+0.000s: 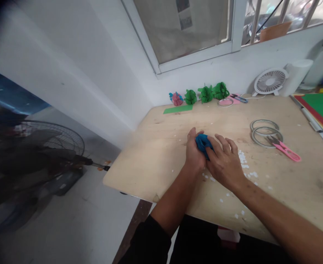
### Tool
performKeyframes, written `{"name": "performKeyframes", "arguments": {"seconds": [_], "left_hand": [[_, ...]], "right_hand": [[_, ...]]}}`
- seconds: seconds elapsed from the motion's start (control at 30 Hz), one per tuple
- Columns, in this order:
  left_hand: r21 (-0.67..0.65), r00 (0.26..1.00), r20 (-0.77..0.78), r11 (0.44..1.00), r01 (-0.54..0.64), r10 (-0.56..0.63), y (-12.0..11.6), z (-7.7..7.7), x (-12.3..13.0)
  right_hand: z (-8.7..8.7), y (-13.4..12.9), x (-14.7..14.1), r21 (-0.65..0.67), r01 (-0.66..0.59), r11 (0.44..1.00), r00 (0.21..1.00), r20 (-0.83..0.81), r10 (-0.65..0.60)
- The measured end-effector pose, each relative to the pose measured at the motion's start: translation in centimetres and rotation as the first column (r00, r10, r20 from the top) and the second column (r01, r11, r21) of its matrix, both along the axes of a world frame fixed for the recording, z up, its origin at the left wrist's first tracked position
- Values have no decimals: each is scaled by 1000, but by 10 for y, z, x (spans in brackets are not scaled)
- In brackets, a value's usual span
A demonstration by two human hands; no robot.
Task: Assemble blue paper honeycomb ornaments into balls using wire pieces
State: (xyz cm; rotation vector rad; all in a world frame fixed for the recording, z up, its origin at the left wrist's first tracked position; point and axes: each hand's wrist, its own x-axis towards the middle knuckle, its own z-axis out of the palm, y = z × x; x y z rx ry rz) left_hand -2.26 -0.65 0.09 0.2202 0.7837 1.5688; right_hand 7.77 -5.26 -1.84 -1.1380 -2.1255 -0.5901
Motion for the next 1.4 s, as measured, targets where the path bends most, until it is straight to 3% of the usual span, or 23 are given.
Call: {"name": "performKeyframes", "arguments": {"seconds": [0.27, 0.47, 0.6, 0.77, 0.93, 1.1, 1.4], "left_hand": [[135, 975, -138, 972, 190, -172, -2, 2, -3], [202, 917, -314, 927, 317, -245, 5, -13, -13], [210, 863, -368, 873, 440, -346, 12, -24, -16], [222, 776, -479, 798, 560, -411, 14, -33, -14], [208, 766, -497, 801, 561, -407, 14, -37, -13], [197, 838, -381, 851, 487, -391, 11, -38, -9], [199, 916, -148, 896, 397, -373, -2, -14, -11]], "right_hand": [[-2, 7, 14, -8, 74, 997, 992, -106, -74], [-20, 25, 34, -58, 16, 998, 925, -377, -37], [-25, 35, 47, -74, -40, 996, 866, -499, -2], [-20, 36, 51, -80, -90, 993, 842, -538, 33], [-18, 31, 45, -83, -123, 989, 829, -557, 56], [-15, 26, 39, -77, -96, 992, 866, -499, 45], [-12, 21, 33, -49, -99, 994, 873, -484, 64]]}}
